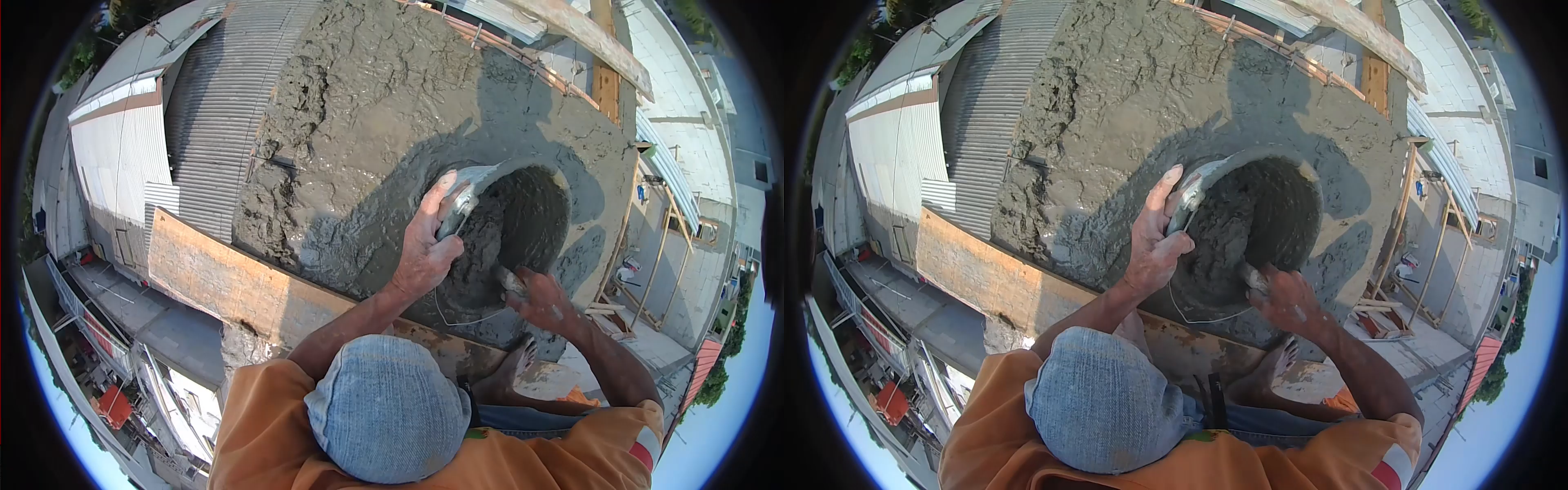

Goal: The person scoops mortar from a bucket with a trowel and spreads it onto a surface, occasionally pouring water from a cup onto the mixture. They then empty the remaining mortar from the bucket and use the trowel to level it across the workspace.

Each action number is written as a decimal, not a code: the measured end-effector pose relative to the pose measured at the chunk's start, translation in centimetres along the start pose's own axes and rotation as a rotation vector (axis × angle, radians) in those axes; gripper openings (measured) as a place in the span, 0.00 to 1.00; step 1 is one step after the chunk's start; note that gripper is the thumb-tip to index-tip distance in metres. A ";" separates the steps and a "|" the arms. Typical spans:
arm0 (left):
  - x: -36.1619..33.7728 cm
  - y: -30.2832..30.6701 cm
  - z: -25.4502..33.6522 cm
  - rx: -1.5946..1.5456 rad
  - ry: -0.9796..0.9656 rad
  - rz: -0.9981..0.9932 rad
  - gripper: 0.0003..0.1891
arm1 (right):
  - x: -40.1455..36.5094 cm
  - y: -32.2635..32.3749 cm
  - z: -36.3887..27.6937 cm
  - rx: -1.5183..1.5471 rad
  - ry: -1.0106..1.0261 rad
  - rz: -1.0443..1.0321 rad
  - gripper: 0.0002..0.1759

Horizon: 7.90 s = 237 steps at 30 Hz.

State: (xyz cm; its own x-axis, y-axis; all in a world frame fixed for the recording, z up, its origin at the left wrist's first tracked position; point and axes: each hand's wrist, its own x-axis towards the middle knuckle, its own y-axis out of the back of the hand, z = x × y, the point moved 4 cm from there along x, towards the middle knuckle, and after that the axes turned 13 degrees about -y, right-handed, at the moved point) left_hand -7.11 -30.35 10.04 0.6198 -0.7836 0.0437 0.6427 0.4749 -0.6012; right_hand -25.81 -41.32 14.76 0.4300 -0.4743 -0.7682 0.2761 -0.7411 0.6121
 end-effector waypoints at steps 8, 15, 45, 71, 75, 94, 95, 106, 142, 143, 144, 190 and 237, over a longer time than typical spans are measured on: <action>1.6 4.3 0.2 -0.150 0.089 0.075 0.50 | -0.1 4.9 -1.9 0.137 0.059 -0.030 0.20; -5.0 12.1 5.5 0.709 -0.225 0.187 0.43 | -1.3 11.4 -4.5 0.073 0.108 0.058 0.20; -19.0 24.7 9.4 1.733 -0.085 0.342 0.43 | 14.6 7.9 -33.7 -0.539 0.808 0.627 0.20; -19.0 24.6 9.5 1.770 -0.056 0.304 0.43 | 15.0 -2.0 -29.9 -0.132 0.251 -0.312 0.26; -18.9 24.4 9.2 1.780 -0.051 0.313 0.43 | 11.9 -1.7 -29.3 -0.410 0.636 0.052 0.18; -18.8 24.2 9.5 1.755 -0.046 0.304 0.42 | 12.4 0.5 -32.6 -0.480 0.567 0.197 0.22; -19.0 24.4 9.4 1.767 -0.042 0.295 0.43 | 12.7 0.0 -32.7 -0.479 0.561 0.202 0.22; -18.8 24.3 9.6 1.770 -0.041 0.309 0.42 | 16.9 3.2 -29.2 -0.479 0.498 0.265 0.20; -18.5 24.2 9.5 1.778 -0.097 0.284 0.42 | 8.3 -11.8 -26.1 0.550 0.030 -0.215 0.25; -18.7 24.0 9.4 1.775 -0.097 0.275 0.42 | 7.4 -12.4 -25.5 0.522 -0.038 -0.283 0.26; -18.6 24.0 9.3 1.766 -0.107 0.280 0.42 | 8.7 -14.1 -24.0 0.438 0.041 -0.187 0.27; -17.0 23.6 8.3 1.785 -0.213 0.229 0.39 | -1.6 14.0 -13.4 0.316 0.227 0.258 0.20; -0.7 -5.1 -0.6 0.588 -0.181 -0.350 0.43 | -2.6 -3.2 5.0 -0.508 0.051 0.470 0.21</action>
State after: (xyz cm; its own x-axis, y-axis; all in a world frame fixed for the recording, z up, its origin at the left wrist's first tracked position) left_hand -11.06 -32.43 12.59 0.3650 -0.8750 0.3179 0.9229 0.3851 0.0006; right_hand -32.09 -40.11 13.89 0.6391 -0.6581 -0.3981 0.4137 -0.1423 0.8992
